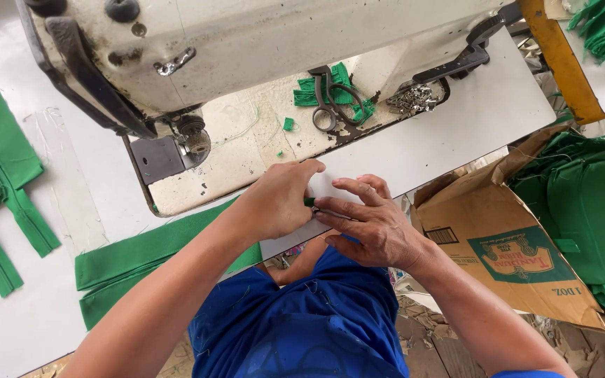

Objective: The person repeatedly picks up green fabric strips and metal zipper pulls, then attaches the pulls to the ends of the strips by hand. Completed pieces are placed on the sewing machine table to the left.

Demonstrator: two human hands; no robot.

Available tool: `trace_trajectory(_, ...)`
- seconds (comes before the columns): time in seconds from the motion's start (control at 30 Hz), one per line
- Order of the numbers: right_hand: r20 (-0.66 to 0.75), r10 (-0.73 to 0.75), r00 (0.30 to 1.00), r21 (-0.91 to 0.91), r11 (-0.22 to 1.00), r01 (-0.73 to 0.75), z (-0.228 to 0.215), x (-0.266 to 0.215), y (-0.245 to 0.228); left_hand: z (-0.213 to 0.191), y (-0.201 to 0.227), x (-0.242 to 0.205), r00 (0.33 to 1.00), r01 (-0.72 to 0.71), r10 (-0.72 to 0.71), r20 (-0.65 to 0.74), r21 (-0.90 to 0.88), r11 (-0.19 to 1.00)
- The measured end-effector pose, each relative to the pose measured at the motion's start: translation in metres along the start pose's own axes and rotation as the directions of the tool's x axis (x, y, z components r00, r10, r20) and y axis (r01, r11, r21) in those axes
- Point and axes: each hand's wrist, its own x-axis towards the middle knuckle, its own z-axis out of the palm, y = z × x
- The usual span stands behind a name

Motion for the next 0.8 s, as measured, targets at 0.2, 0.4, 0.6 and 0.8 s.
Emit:
trace_trajectory(0.2, 0.104, 0.027, 0.994, -0.045, 0.999, -0.023, -0.007, -0.006, 0.001, 0.005, 0.029, -0.082, 0.900, -0.054, 0.286, -0.329, 0.566, 0.822)
trace_trajectory(0.4, 0.227, 0.025, 0.974, -0.061, 0.998, -0.011, -0.012, -0.007, 0.002, 0.037, 0.015, -0.091, 0.841, -0.010, 0.346, -0.416, 0.629, 0.778)
trace_trajectory(0.6, 0.208, 0.033, 0.977, -0.091, 0.996, -0.014, -0.015, 0.000, -0.003, 0.059, 0.017, -0.057, 0.831, -0.018, 0.287, -0.476, 0.492, 0.871)
trace_trajectory(0.8, 0.079, 0.082, 0.994, -0.140, 0.988, -0.070, -0.002, -0.006, -0.004, 0.067, 0.008, -0.048, 0.843, -0.007, 0.222, -0.491, 0.402, 0.916)
